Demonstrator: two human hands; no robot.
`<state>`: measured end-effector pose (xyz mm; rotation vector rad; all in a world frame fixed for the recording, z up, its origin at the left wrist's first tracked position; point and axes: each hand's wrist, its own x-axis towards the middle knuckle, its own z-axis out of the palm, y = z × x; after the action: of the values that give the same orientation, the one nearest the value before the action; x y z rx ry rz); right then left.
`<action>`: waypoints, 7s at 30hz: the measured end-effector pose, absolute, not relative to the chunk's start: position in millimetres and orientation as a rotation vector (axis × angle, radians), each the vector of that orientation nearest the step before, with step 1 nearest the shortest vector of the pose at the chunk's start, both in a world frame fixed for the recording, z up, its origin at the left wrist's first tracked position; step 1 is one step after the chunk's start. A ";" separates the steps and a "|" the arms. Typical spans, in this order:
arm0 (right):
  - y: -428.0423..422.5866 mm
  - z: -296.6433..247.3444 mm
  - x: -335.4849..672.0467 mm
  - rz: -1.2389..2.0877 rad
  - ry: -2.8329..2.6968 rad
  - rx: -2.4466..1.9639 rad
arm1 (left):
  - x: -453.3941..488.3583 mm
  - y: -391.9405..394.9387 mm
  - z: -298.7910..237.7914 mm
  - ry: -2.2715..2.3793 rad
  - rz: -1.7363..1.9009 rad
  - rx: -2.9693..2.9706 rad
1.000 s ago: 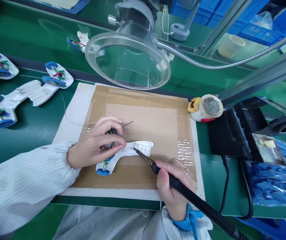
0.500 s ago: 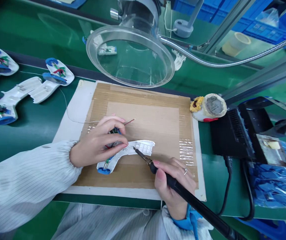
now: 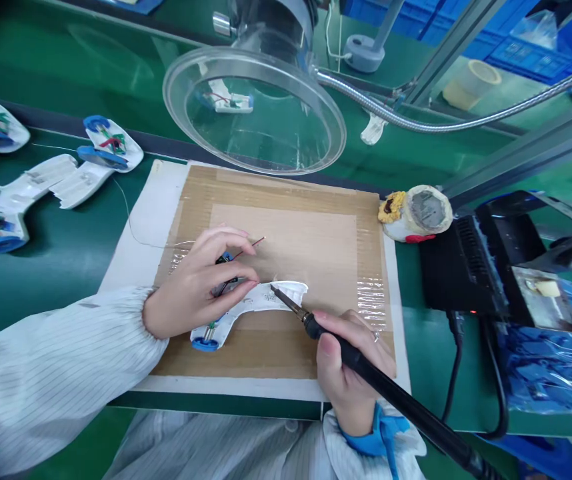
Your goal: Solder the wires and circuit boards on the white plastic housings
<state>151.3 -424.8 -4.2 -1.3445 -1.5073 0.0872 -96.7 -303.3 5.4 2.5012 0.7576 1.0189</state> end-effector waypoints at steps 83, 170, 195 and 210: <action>-407.1 -3.4 139.7 0.301 -1.701 -1.397 | -96.9 -324.0 11.4 0.904 0.827 2.275; -396.3 -2.9 112.8 0.322 -1.781 -1.360 | -96.4 -325.6 22.2 0.950 0.828 2.350; -409.7 -0.4 141.8 0.408 -1.352 -1.375 | -95.2 -326.6 20.6 1.016 0.773 2.167; -395.8 4.8 153.8 0.498 -1.862 -1.406 | -94.7 -326.9 21.0 1.012 0.767 2.163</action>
<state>153.8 -395.8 4.8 -1.4061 -1.8616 0.4981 -94.7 -326.9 21.0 2.1631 1.0117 0.7666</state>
